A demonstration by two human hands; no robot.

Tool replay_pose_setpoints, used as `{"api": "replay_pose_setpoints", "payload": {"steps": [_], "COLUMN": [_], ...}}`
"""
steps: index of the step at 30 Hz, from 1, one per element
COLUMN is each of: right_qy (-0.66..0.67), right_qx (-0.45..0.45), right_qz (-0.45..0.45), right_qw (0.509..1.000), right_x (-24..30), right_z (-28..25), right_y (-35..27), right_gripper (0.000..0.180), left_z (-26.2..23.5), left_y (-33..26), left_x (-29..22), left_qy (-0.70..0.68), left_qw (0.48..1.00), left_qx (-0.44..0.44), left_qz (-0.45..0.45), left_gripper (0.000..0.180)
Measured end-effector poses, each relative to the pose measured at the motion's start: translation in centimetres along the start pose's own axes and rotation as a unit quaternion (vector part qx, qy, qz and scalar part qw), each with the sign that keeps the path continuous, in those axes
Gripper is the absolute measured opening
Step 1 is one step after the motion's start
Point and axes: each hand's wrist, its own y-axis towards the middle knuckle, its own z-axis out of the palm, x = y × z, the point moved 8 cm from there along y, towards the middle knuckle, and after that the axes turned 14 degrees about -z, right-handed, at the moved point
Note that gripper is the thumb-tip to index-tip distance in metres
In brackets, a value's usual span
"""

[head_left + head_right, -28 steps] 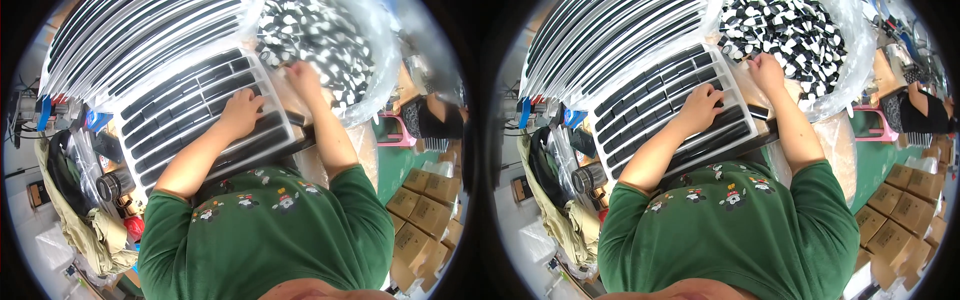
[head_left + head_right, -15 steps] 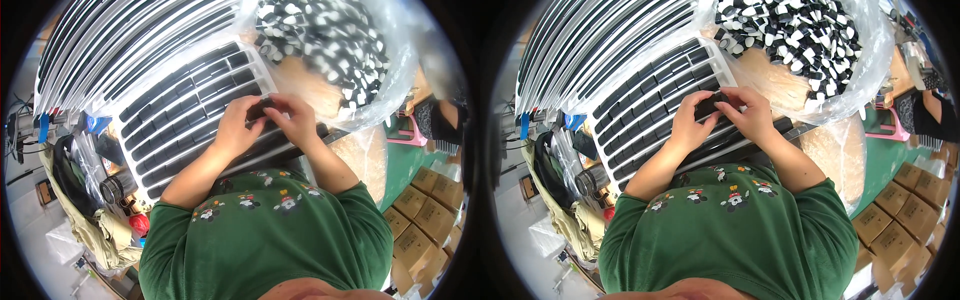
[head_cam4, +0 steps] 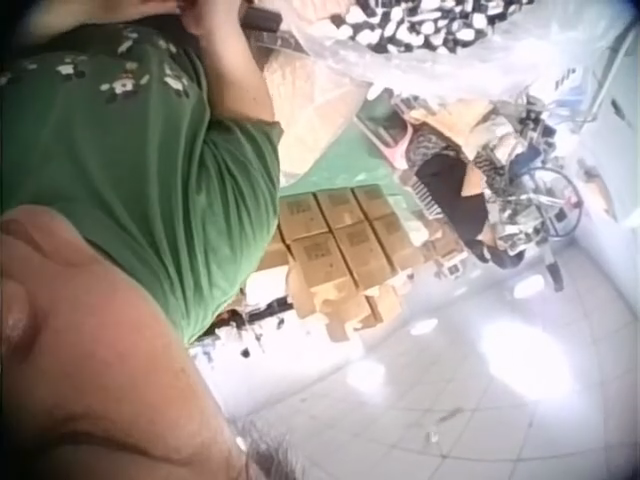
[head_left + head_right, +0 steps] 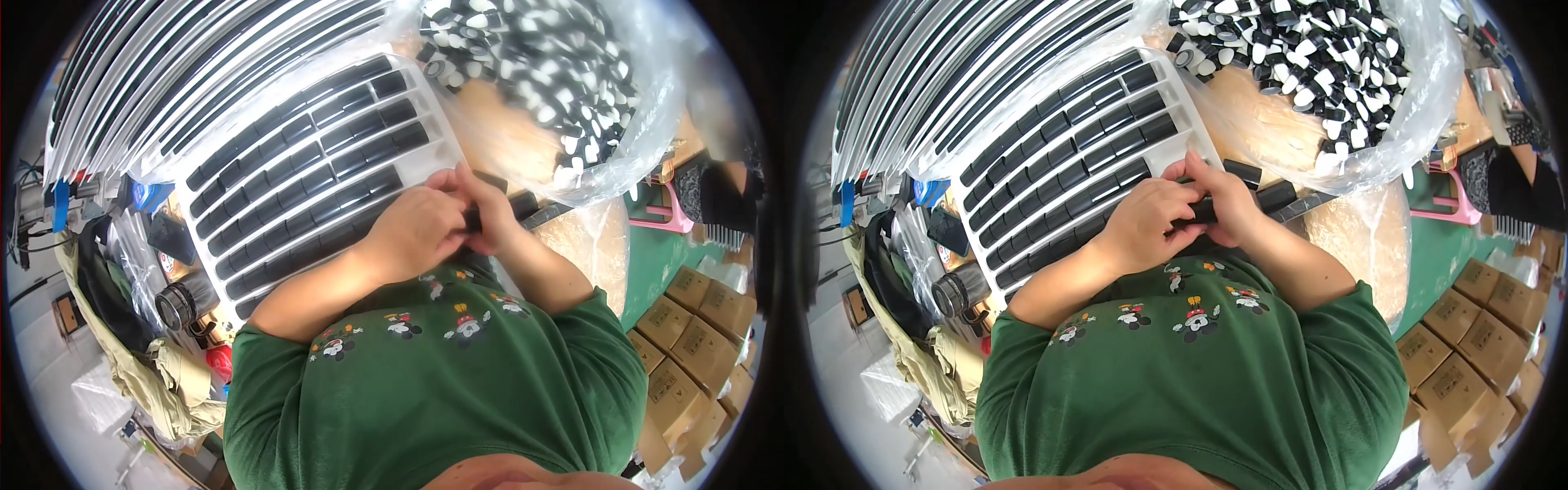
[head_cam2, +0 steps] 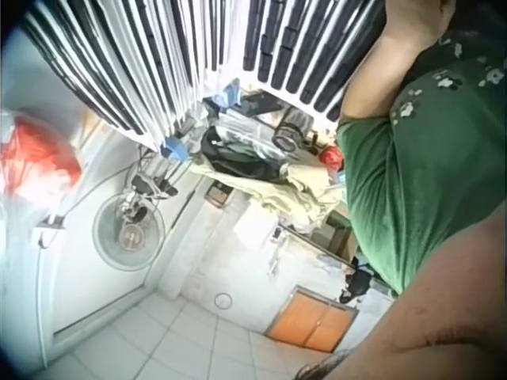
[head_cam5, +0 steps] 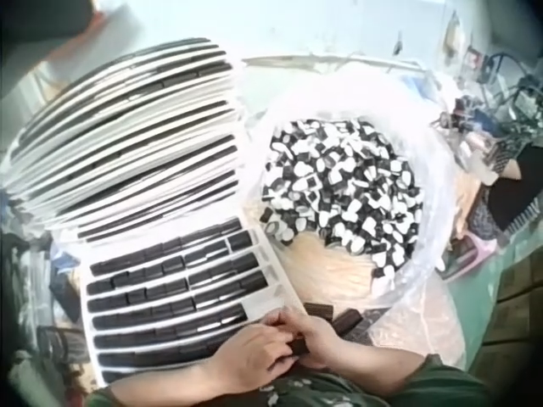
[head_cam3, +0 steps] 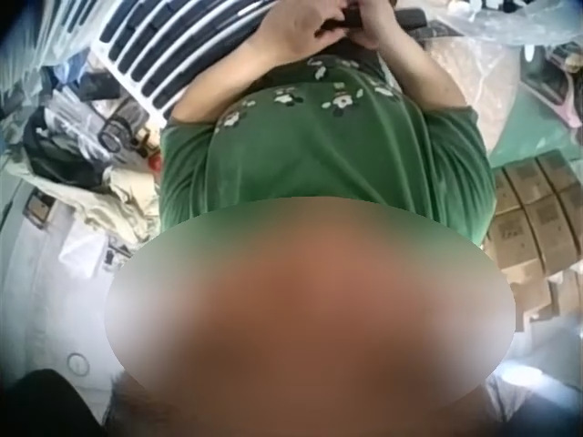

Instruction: Assembling small black plastic components by inserting white inner pieces into outer casings.

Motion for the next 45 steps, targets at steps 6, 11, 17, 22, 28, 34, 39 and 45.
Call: {"api": "replay_pose_setpoints", "payload": {"steps": [6,11,17,22,28,34,39,45], "right_qy": [-0.337,-0.758,-0.928,-0.88,-0.407,-0.241,-0.248,-0.377], "right_qx": [-0.017,-0.165,-0.043,-0.029,-0.124,-0.136,-0.083,-0.006], "right_qz": [-0.229,-0.453,-0.306,-0.381,-0.36,-0.262,-0.29,-0.231], "right_qw": [0.913,0.439,0.207,0.281,0.83,0.924,0.921,0.897], "right_x": [5.2,17.5,16.7,17.1,12.1,5.6,6.3,3.6], "right_z": [-2.3,-3.0,-4.2,-2.5,-5.0,-4.6,-4.3,-0.3], "right_y": [1.5,2.9,7.3,6.2,3.5,5.0,3.9,1.8], "right_gripper": [0.047,0.014,0.012,0.01,0.015,0.025,0.035,0.031], "left_z": [0.4,1.0,-2.2,-2.1,-2.5,-2.2,-2.5,-3.9], "left_y": [1.1,3.0,0.7,-1.0,-2.0,-2.3,-2.8,-2.9], "left_x": [2.2,7.2,8.2,9.9,10.1,9.5,9.6,6.7], "left_qy": [0.028,0.087,0.153,0.175,0.193,0.185,0.168,0.086], "left_qw": [0.997,0.98,0.962,0.94,0.921,0.94,0.956,0.972], "left_qx": [-0.074,-0.111,-0.068,0.008,-0.003,0.05,0.009,-0.117], "left_qz": [-0.026,-0.138,-0.217,-0.292,-0.339,-0.282,-0.241,-0.185], "left_gripper": [0.038,0.03,0.033,0.037,0.04,0.038,0.036,0.044]}}
